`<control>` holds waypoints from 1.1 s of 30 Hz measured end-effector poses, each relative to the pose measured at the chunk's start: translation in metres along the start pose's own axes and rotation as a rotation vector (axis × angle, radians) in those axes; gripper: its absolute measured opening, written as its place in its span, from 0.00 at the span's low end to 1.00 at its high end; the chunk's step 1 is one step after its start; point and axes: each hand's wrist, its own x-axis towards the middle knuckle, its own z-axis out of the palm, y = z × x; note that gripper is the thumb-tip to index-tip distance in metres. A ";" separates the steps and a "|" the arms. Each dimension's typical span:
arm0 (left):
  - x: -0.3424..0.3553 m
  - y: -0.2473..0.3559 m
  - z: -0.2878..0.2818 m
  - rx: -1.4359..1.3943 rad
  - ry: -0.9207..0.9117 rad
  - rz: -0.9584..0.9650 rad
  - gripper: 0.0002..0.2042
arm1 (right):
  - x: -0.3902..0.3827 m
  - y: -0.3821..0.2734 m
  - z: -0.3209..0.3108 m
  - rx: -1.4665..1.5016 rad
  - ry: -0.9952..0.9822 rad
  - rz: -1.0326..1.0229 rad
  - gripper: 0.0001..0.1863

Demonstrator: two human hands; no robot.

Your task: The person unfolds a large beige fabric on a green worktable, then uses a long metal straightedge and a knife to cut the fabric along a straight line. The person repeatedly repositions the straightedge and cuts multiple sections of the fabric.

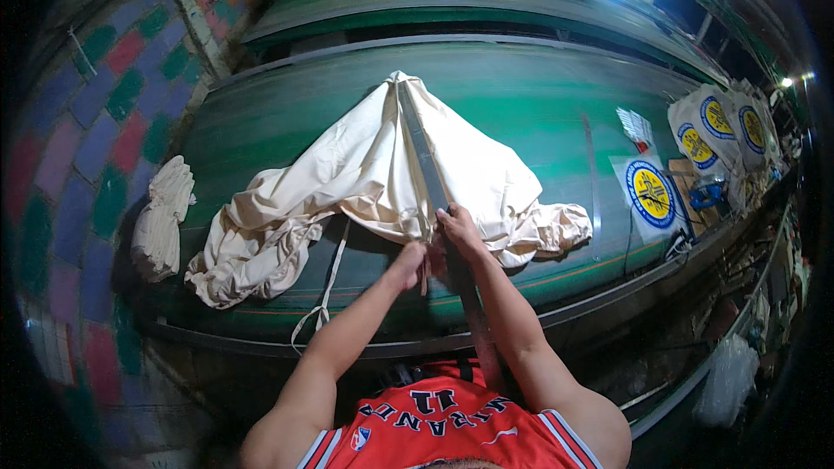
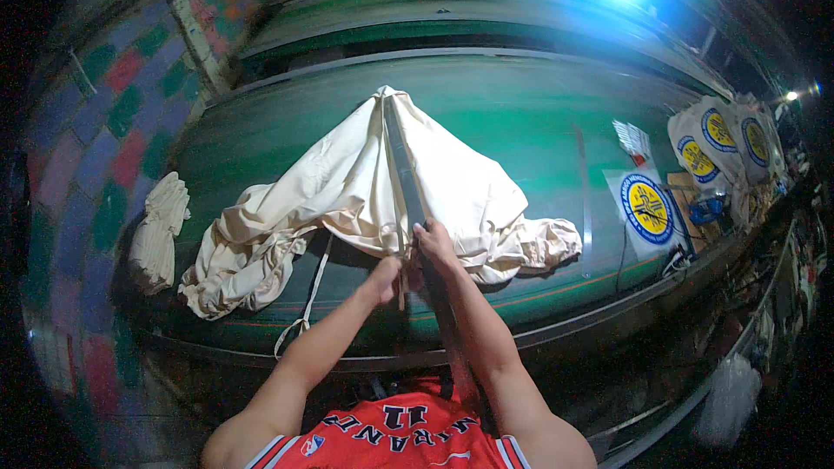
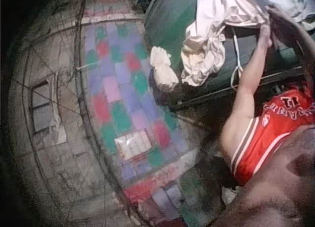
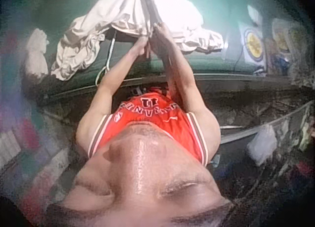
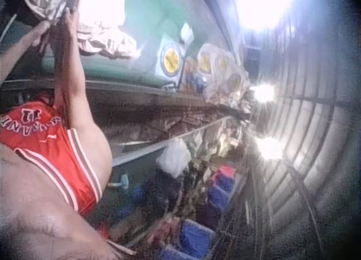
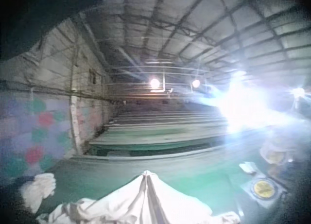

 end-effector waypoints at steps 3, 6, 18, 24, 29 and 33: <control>-0.025 -0.026 0.006 0.033 -0.142 -0.057 0.09 | 0.035 -0.015 0.000 0.156 -0.057 0.036 0.12; -0.046 -0.045 0.017 -0.154 -0.206 -0.123 0.15 | 0.073 -0.027 0.006 0.217 -0.085 0.110 0.11; -0.033 -0.029 0.055 0.140 0.298 0.288 0.03 | 0.101 -0.005 -0.003 -0.041 -0.086 -0.058 0.26; 0.031 0.013 0.009 0.503 0.589 0.338 0.03 | -0.047 0.031 -0.036 0.089 -0.297 0.147 0.26; 0.062 0.033 -0.010 0.761 0.553 0.289 0.06 | -0.084 0.019 -0.018 0.417 -0.374 0.409 0.26; 0.038 0.046 -0.018 0.645 0.321 0.249 0.13 | -0.085 0.003 -0.014 0.614 -0.431 0.500 0.18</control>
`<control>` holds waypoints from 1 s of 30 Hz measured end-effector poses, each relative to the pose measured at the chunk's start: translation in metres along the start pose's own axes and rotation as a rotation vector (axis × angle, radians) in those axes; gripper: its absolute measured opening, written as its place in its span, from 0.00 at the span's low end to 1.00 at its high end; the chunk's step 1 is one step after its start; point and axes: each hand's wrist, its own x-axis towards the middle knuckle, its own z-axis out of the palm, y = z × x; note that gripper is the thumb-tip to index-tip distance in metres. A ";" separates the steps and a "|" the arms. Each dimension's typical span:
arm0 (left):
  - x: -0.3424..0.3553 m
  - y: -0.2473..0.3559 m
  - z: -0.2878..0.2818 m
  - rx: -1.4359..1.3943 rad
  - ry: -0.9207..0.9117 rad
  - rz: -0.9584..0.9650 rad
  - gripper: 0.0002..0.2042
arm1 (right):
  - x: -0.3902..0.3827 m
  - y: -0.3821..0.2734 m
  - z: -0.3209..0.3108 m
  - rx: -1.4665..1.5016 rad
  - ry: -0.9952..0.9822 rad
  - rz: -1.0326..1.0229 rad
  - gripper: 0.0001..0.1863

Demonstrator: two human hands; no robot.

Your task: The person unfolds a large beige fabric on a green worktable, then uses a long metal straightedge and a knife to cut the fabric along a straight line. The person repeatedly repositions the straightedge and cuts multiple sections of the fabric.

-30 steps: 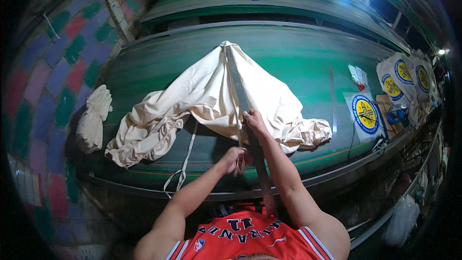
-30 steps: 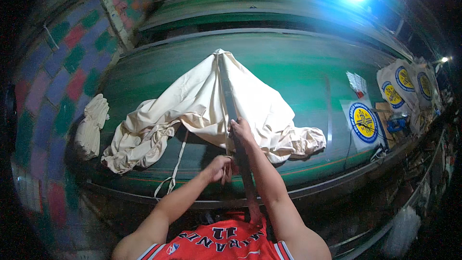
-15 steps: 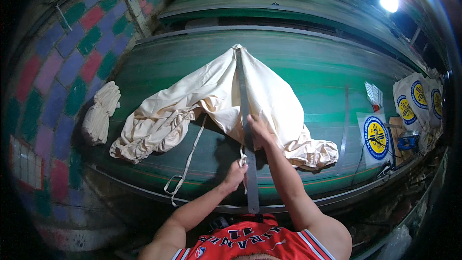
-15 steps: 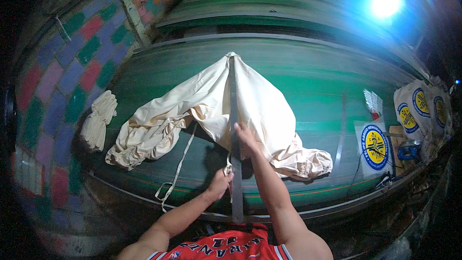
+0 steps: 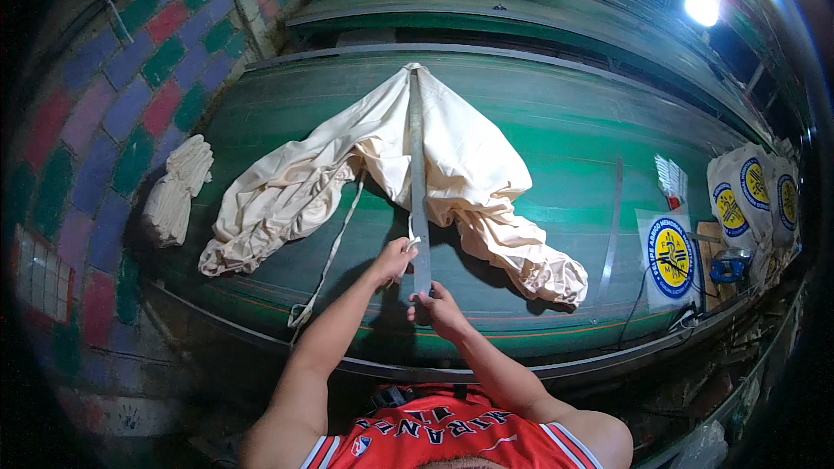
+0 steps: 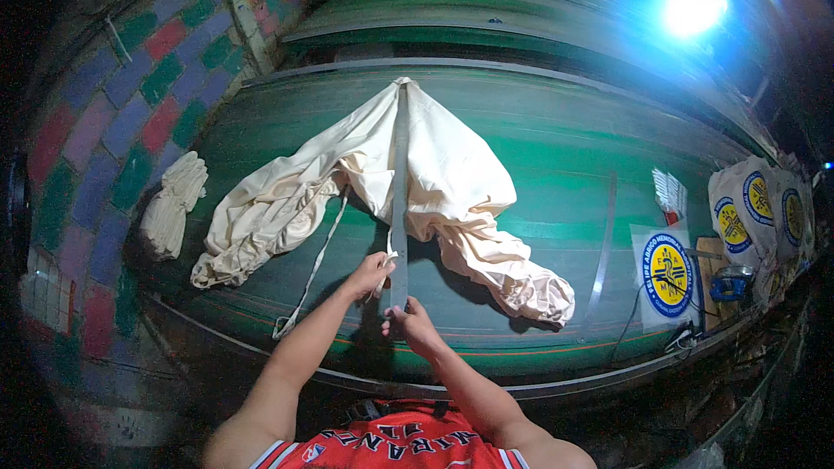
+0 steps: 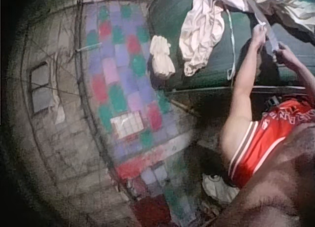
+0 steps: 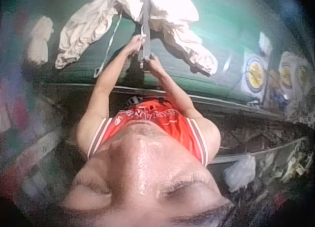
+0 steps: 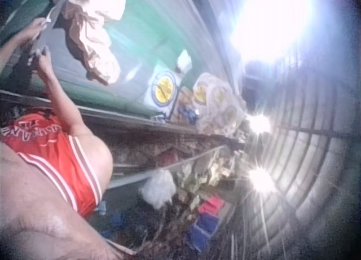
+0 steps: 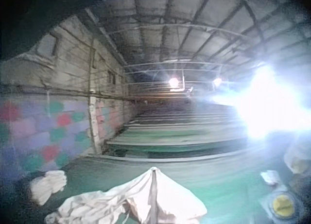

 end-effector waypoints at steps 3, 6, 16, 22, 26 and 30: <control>-0.016 0.005 -0.051 -0.227 -0.118 -0.115 0.28 | -0.013 -0.010 0.007 0.102 -0.002 -0.097 0.16; -0.005 0.000 -0.097 -0.314 0.437 -0.107 0.24 | -0.025 -0.023 0.021 0.129 0.012 -0.152 0.16; 0.118 -0.023 -0.173 0.902 0.964 0.348 0.17 | -0.012 -0.025 0.133 0.105 -0.048 -0.238 0.16; 0.148 -0.029 -0.214 0.563 0.504 0.326 0.18 | -0.004 -0.034 0.163 0.179 -0.042 -0.298 0.17; 0.089 -0.023 -0.188 0.639 0.322 0.540 0.14 | -0.002 -0.032 0.172 0.183 0.007 -0.299 0.17; 0.025 -0.014 -0.203 0.347 0.369 0.398 0.14 | -0.015 -0.030 0.174 0.158 0.060 -0.333 0.17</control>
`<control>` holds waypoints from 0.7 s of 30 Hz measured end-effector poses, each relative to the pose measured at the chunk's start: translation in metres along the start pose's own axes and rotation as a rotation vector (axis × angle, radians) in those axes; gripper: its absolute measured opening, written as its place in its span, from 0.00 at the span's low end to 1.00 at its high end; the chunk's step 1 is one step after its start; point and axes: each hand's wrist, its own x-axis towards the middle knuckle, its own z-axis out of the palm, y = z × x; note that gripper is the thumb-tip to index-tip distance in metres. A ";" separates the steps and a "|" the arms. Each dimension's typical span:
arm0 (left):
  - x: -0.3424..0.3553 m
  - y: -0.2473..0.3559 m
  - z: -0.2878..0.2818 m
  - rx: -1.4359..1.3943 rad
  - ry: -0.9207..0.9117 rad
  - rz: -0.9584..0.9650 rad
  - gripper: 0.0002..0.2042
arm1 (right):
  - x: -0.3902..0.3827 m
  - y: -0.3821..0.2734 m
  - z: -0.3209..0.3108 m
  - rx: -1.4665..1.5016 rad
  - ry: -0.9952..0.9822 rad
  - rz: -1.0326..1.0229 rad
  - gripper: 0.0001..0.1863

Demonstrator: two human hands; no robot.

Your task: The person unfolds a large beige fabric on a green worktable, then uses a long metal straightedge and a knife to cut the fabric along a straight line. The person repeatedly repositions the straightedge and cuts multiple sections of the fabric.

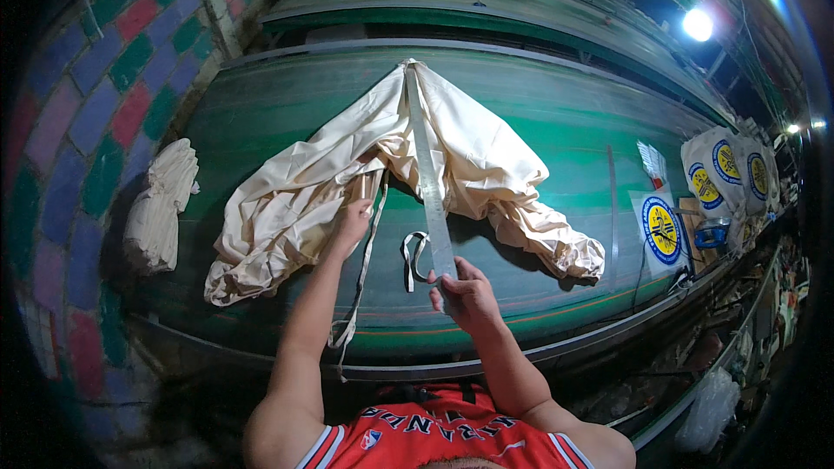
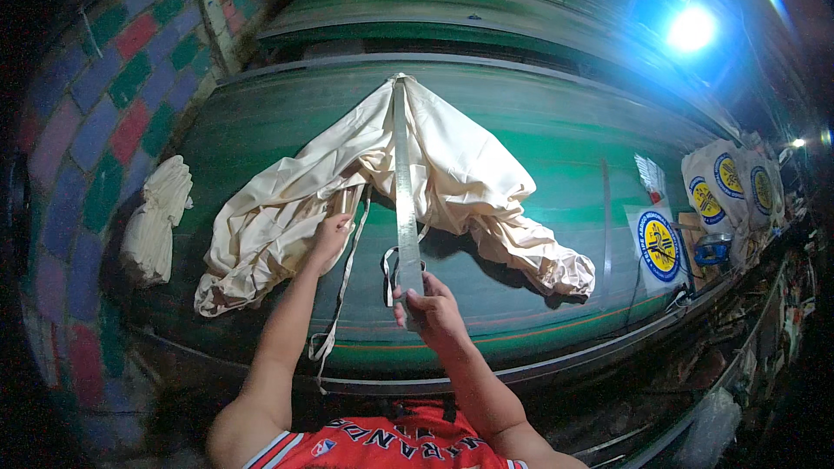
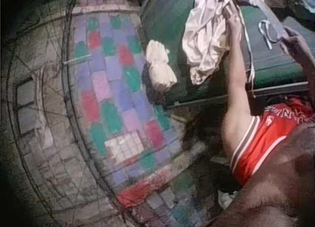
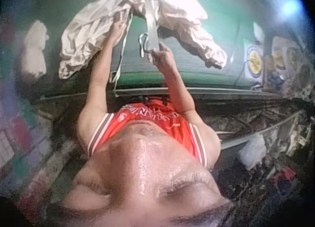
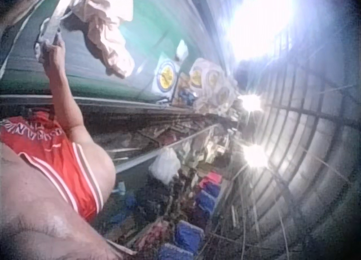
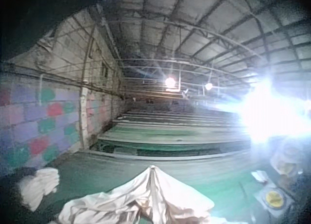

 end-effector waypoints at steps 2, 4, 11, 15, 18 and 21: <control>-0.004 -0.002 -0.014 -0.016 0.009 -0.040 0.14 | -0.009 -0.005 0.000 0.012 0.051 -0.068 0.17; -0.006 -0.009 -0.021 0.059 0.028 -0.046 0.13 | -0.023 -0.012 0.000 0.041 -0.010 -0.236 0.18; -0.027 -0.002 -0.006 0.157 -0.353 0.045 0.13 | -0.049 -0.027 -0.010 -0.058 -0.078 -0.258 0.20; -0.032 0.022 0.003 0.066 -0.317 0.002 0.11 | -0.049 -0.002 -0.018 -0.187 -0.080 -0.172 0.16; -0.026 0.033 0.006 0.233 -0.221 0.003 0.11 | -0.056 0.011 -0.029 -0.124 -0.095 -0.167 0.16; -0.015 0.036 0.014 0.357 -0.084 0.083 0.09 | -0.068 0.011 -0.042 -0.007 -0.087 -0.179 0.22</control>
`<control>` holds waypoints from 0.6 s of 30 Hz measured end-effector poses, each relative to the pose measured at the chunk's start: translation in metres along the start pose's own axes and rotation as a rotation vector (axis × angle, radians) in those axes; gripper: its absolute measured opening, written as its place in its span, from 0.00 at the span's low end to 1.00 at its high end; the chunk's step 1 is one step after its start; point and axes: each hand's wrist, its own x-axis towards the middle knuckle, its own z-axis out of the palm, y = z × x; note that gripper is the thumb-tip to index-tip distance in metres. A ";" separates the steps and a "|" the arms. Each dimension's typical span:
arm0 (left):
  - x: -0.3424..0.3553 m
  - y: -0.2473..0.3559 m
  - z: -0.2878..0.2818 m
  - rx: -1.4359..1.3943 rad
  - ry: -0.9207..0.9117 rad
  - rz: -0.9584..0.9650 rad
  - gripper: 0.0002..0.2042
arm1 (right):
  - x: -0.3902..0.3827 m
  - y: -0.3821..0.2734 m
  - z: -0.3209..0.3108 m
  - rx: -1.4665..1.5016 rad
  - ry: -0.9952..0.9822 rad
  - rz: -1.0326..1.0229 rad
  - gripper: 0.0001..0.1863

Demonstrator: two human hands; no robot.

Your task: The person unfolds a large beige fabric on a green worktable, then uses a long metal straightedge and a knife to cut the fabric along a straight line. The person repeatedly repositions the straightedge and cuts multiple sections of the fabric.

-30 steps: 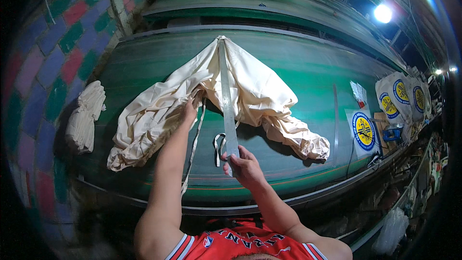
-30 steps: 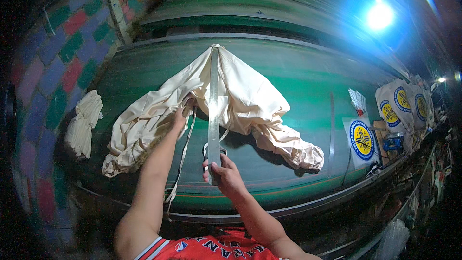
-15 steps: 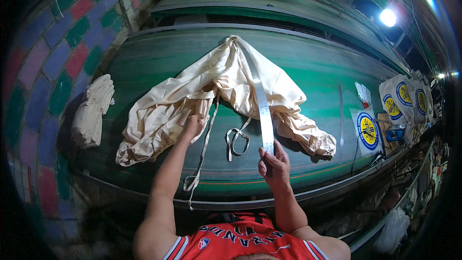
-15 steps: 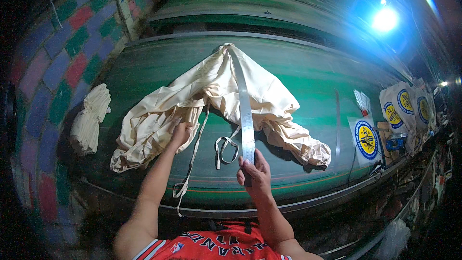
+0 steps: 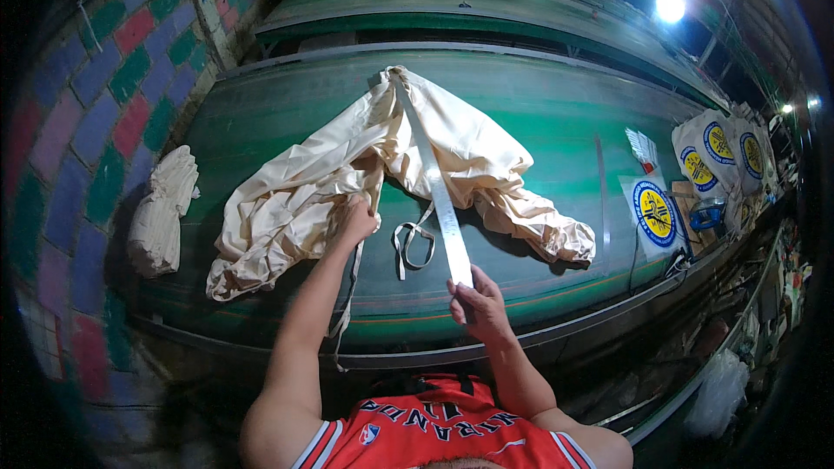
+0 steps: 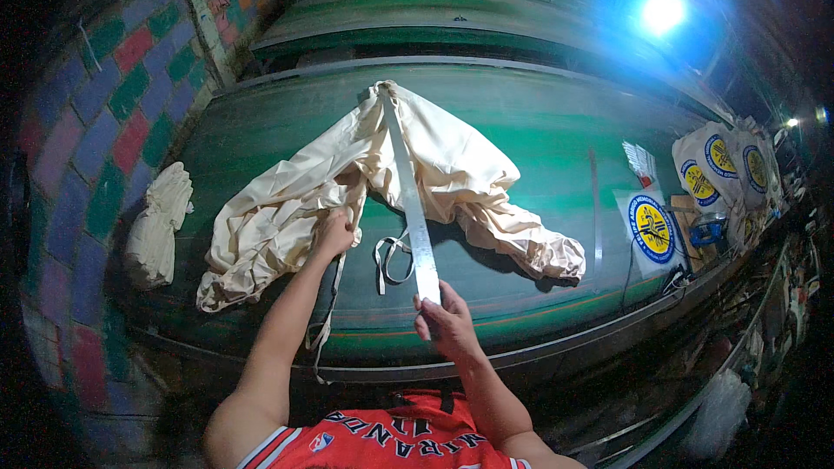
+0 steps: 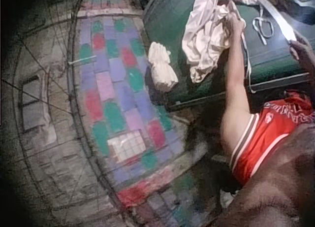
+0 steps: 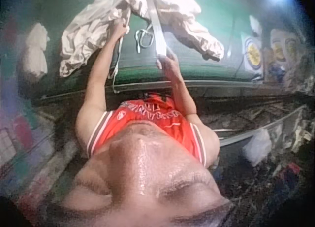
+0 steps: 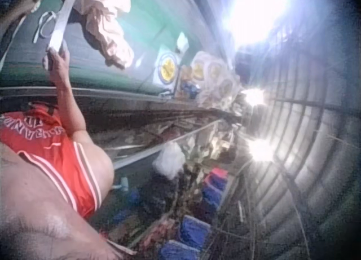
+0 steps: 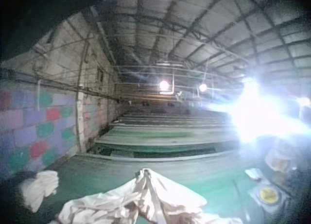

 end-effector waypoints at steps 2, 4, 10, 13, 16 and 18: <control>0.016 0.000 0.010 0.036 -0.003 -0.042 0.12 | -0.007 -0.008 -0.008 0.128 0.000 -0.025 0.25; 0.041 -0.006 0.026 -0.034 0.018 0.039 0.13 | -0.012 -0.015 -0.013 0.168 0.012 -0.036 0.24; 0.096 -0.041 0.096 0.135 0.093 -0.016 0.22 | -0.023 -0.020 -0.017 0.108 0.018 -0.040 0.27; 0.101 -0.041 0.101 0.388 -0.116 -0.050 0.20 | -0.023 -0.021 -0.018 0.049 0.023 -0.043 0.29; 0.093 -0.014 0.079 0.005 0.161 0.179 0.18 | -0.013 -0.024 -0.018 0.026 0.009 -0.059 0.29; 0.076 0.012 0.059 -0.043 0.373 0.314 0.17 | -0.007 -0.028 -0.016 0.048 0.017 -0.059 0.27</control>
